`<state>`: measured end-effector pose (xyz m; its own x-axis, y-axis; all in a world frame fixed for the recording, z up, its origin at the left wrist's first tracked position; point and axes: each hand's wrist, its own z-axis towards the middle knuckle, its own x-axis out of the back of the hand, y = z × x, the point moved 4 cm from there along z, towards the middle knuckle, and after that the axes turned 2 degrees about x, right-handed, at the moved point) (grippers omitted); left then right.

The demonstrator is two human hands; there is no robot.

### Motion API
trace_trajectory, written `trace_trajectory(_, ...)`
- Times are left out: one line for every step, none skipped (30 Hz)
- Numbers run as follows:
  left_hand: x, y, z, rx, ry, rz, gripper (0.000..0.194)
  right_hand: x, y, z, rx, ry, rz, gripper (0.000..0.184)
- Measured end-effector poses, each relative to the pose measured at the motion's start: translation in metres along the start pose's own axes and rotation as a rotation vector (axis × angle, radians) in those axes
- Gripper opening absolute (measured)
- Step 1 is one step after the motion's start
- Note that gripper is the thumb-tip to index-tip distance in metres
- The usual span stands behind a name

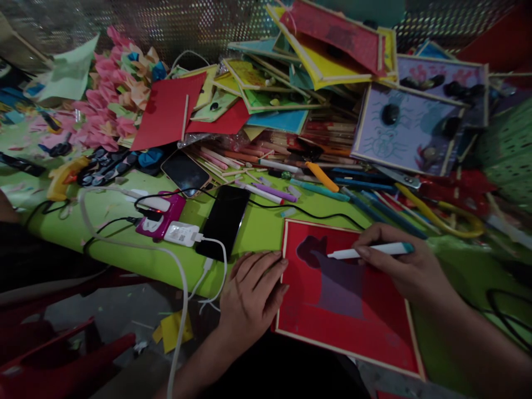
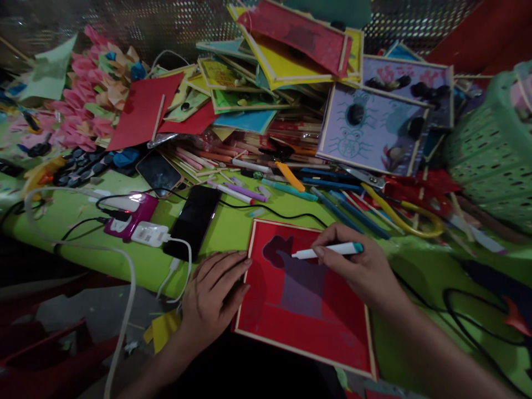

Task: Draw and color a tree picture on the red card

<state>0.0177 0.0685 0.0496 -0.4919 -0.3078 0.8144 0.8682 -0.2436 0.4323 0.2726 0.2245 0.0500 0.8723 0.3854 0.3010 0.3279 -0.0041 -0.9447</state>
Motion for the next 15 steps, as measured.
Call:
trace_trajectory(0.0, 0.0, 0.0, 0.0, -0.002, 0.002, 0.031, 0.0, 0.0, 0.0, 0.002, 0.003, 0.006, 0.037)
trace_trajectory(0.0, 0.0, 0.0, 0.0, -0.001, 0.005, 0.031, 0.0, 0.001, 0.0, 0.003, 0.009, 0.014, 0.037)
trace_trajectory(0.0, 0.0, -0.001, 0.001, 0.0, 0.007, 0.032, 0.0, 0.002, 0.0, 0.003, 0.017, 0.023, 0.037)
trace_trajectory(0.0, 0.0, -0.001, 0.0, 0.002, 0.009, 0.032, 0.001, 0.003, 0.001, -0.001, 0.029, 0.028, 0.037)
trace_trajectory(0.0, -0.001, -0.001, -0.001, 0.007, 0.011, 0.032, 0.001, 0.005, 0.001, -0.007, 0.044, 0.031, 0.038)
trace_trajectory(0.0, -0.001, -0.001, 0.0, 0.012, 0.014, 0.032, 0.002, 0.007, 0.001, -0.015, 0.06, 0.032, 0.038)
trace_trajectory(0.0, -0.001, -0.002, -0.001, 0.015, 0.016, 0.032, 0.003, 0.01, 0.001, -0.024, 0.073, 0.03, 0.039)
trace_trajectory(0.0, -0.001, -0.002, -0.003, 0.017, 0.016, 0.032, 0.003, 0.012, 0.001, -0.032, 0.088, 0.031, 0.039)
trace_trajectory(0.0, -0.001, -0.002, -0.007, 0.018, 0.017, 0.032, 0.004, 0.014, 0.001, -0.036, 0.104, 0.036, 0.04)
trace_trajectory(0.0, -0.001, -0.002, -0.009, 0.017, 0.017, 0.032, 0.004, 0.016, 0.001, -0.036, 0.116, 0.042, 0.041)
trace_trajectory(0.0, -0.001, -0.002, -0.011, 0.014, 0.017, 0.032, 0.005, 0.017, 0.0, -0.034, 0.127, 0.05, 0.042)
trace_trajectory(0.0, -0.001, -0.001, -0.012, 0.01, 0.018, 0.032, 0.005, 0.019, 0.0, -0.034, 0.134, 0.057, 0.042)
trace_trajectory(0.0, -0.001, -0.001, -0.011, 0.009, 0.02, 0.032, 0.006, 0.02, 0.0, -0.032, 0.142, 0.064, 0.043)
trace_trajectory(0.0, -0.001, -0.001, -0.009, 0.007, 0.021, 0.031, 0.006, 0.021, 0.0, -0.032, 0.149, 0.071, 0.043)
trace_trajectory(0.0, -0.001, -0.001, -0.009, 0.005, 0.021, 0.031, 0.006, 0.022, 0.0, -0.031, 0.154, 0.076, 0.043)
